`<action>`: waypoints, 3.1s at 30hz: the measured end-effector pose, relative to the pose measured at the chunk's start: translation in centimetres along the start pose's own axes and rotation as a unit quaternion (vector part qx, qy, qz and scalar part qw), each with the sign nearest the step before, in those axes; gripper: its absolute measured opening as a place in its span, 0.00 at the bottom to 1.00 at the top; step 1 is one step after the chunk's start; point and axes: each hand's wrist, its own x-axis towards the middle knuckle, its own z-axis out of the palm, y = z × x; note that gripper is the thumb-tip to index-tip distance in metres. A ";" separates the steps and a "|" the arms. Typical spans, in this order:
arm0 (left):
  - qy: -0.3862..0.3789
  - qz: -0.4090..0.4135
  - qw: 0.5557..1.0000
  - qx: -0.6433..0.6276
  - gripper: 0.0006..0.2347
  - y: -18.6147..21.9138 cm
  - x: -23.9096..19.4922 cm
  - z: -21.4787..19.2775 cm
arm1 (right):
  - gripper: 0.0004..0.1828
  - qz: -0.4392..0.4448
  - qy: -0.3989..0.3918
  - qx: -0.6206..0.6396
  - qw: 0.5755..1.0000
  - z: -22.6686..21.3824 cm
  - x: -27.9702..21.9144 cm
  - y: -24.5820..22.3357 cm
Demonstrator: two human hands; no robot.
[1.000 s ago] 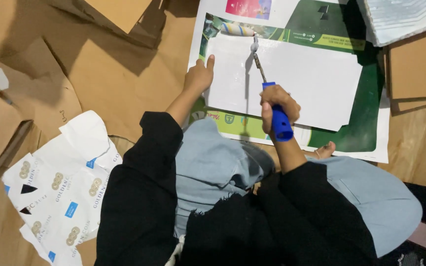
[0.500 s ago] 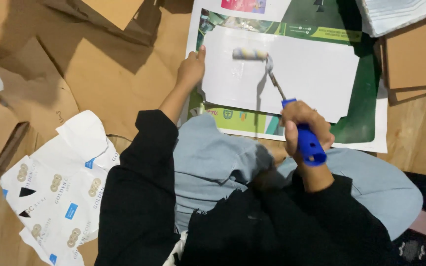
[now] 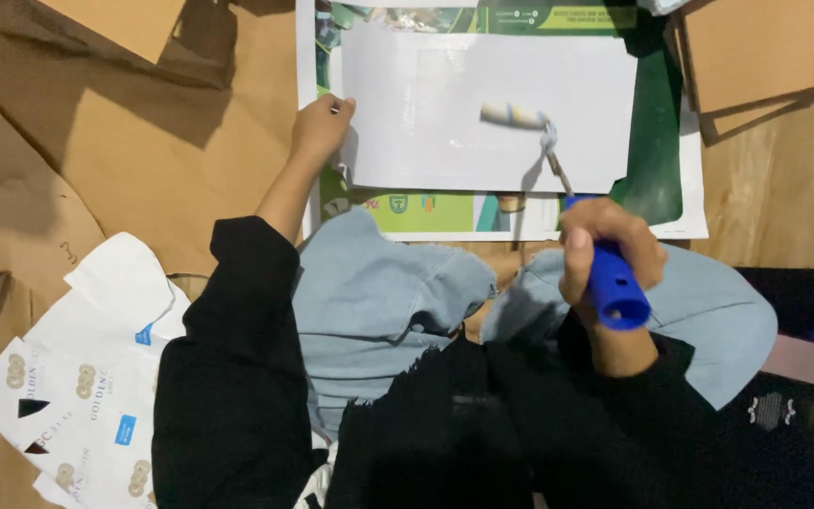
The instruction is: The person sits on the floor and uses a small roller to apply a clear adhesive to the surface of white paper sheets. They repeatedly roll the tool back and forth to cover the paper, then lift and flip the sheets to work on different areas.
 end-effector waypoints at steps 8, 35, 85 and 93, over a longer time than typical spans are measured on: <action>0.052 0.032 0.998 0.016 0.17 -1.4 1.0 1.3 | 0.12 -0.066 0.079 0.001 0.995 -3.0 -0.5 12.7; 0.044 -0.120 0.987 -0.100 0.15 2.7 -1.2 1.0 | 0.07 0.074 0.271 0.173 0.944 -13.3 -3.3 13.8; 0.011 -0.113 0.992 0.062 0.21 0.7 -0.9 0.8 | 0.12 0.267 0.310 0.197 0.891 -23.2 -3.6 19.8; 0.016 -0.099 0.995 0.025 0.19 1.2 -1.4 1.0 | 0.12 0.247 0.325 0.235 0.882 -22.3 -2.1 17.4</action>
